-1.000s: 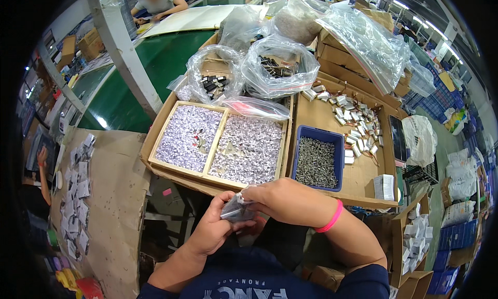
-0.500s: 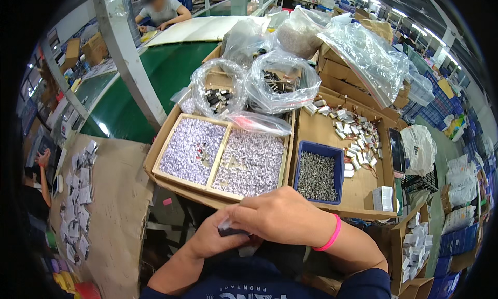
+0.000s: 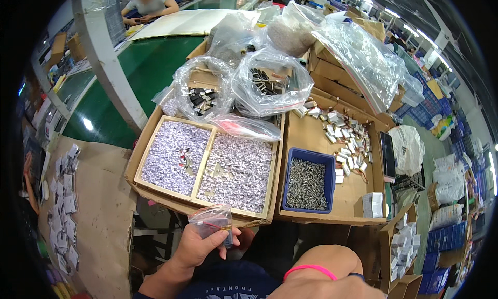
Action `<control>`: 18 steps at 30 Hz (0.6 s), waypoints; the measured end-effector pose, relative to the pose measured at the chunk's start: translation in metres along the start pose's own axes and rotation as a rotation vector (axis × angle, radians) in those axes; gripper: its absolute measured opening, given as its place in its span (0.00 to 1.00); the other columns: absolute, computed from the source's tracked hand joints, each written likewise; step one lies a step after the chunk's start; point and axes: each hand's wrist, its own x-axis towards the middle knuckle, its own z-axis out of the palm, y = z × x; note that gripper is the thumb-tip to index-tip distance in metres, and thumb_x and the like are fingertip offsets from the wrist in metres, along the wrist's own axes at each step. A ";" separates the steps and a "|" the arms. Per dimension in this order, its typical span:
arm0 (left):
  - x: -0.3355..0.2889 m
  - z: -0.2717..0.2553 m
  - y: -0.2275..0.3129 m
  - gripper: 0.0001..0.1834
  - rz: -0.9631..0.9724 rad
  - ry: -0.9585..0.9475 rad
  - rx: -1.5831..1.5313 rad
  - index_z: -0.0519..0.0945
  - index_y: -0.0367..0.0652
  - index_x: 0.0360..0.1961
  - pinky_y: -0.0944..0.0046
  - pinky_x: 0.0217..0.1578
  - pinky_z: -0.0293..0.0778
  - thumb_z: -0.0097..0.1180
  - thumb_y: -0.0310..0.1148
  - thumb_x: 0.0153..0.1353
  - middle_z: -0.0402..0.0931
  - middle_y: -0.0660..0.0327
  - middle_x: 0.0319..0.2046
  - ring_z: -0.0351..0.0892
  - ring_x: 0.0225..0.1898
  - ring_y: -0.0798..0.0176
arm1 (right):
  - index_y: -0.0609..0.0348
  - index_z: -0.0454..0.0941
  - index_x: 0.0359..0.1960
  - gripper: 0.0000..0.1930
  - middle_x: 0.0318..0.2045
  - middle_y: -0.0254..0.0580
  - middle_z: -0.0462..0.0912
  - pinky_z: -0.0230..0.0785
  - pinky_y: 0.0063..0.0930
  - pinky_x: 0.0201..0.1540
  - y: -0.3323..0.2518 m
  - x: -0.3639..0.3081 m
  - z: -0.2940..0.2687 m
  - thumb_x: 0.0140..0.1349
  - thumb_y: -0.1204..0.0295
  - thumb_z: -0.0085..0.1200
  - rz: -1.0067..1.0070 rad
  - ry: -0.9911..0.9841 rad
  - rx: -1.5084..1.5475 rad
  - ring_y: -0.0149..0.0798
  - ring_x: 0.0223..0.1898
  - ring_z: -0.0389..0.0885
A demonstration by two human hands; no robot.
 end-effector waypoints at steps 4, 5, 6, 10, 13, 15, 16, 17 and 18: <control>-0.001 -0.003 0.000 0.18 -0.016 -0.018 0.012 0.67 0.28 0.52 0.68 0.21 0.77 0.51 0.22 0.61 0.78 0.46 0.38 0.81 0.35 0.56 | 0.64 0.68 0.10 0.28 0.13 0.38 0.61 0.81 0.43 0.43 0.004 0.007 0.007 0.71 0.65 0.36 0.080 0.089 0.101 0.32 0.12 0.65; -0.001 -0.004 0.000 0.19 -0.013 -0.017 0.013 0.67 0.28 0.53 0.67 0.22 0.78 0.51 0.22 0.61 0.78 0.46 0.39 0.81 0.36 0.56 | 0.64 0.68 0.10 0.28 0.12 0.37 0.61 0.81 0.43 0.43 0.003 0.009 0.008 0.71 0.65 0.36 0.127 0.106 0.119 0.32 0.11 0.64; -0.002 -0.005 0.001 0.19 -0.020 -0.006 0.000 0.67 0.28 0.53 0.67 0.22 0.78 0.52 0.23 0.61 0.77 0.46 0.39 0.81 0.36 0.55 | 0.64 0.68 0.10 0.28 0.12 0.37 0.61 0.81 0.43 0.43 -0.001 0.013 0.004 0.71 0.65 0.36 0.204 0.079 0.165 0.32 0.11 0.64; -0.003 -0.010 0.004 0.21 -0.041 0.037 -0.046 0.66 0.29 0.54 0.65 0.24 0.80 0.53 0.24 0.61 0.77 0.45 0.40 0.81 0.38 0.53 | 0.64 0.68 0.10 0.28 0.12 0.37 0.60 0.81 0.44 0.43 0.006 0.016 -0.003 0.71 0.65 0.36 0.186 0.024 0.226 0.32 0.11 0.63; -0.001 -0.014 0.007 0.22 -0.026 0.041 -0.073 0.66 0.28 0.54 0.63 0.26 0.81 0.54 0.25 0.61 0.77 0.44 0.40 0.80 0.40 0.52 | 0.64 0.68 0.10 0.28 0.12 0.36 0.60 0.81 0.44 0.43 0.018 0.017 -0.008 0.71 0.65 0.36 0.098 -0.002 0.250 0.32 0.11 0.63; 0.000 -0.017 0.007 0.21 0.001 0.029 -0.090 0.66 0.28 0.54 0.63 0.26 0.81 0.54 0.25 0.61 0.77 0.44 0.41 0.80 0.40 0.52 | 0.64 0.68 0.10 0.28 0.12 0.36 0.60 0.81 0.43 0.43 0.022 0.019 -0.013 0.71 0.65 0.37 0.110 -0.044 0.259 0.32 0.11 0.63; 0.000 -0.019 0.008 0.21 0.005 0.016 -0.091 0.66 0.29 0.54 0.65 0.27 0.81 0.53 0.25 0.61 0.77 0.45 0.41 0.80 0.40 0.54 | 0.64 0.68 0.10 0.28 0.12 0.36 0.61 0.81 0.43 0.43 0.023 0.020 -0.015 0.70 0.65 0.37 0.115 -0.062 0.260 0.31 0.10 0.63; -0.001 -0.021 0.008 0.22 0.011 0.005 -0.107 0.66 0.30 0.55 0.67 0.28 0.80 0.53 0.25 0.61 0.77 0.47 0.42 0.79 0.41 0.57 | 0.63 0.67 0.10 0.28 0.12 0.36 0.60 0.81 0.43 0.43 0.024 0.022 -0.015 0.71 0.64 0.37 0.119 -0.035 0.243 0.31 0.10 0.63; -0.001 -0.022 0.008 0.22 0.021 0.002 -0.139 0.65 0.31 0.56 0.68 0.29 0.79 0.52 0.24 0.62 0.77 0.49 0.43 0.79 0.42 0.59 | 0.63 0.67 0.09 0.29 0.12 0.35 0.60 0.81 0.42 0.43 0.026 0.023 -0.015 0.71 0.64 0.36 0.121 -0.005 0.226 0.31 0.10 0.63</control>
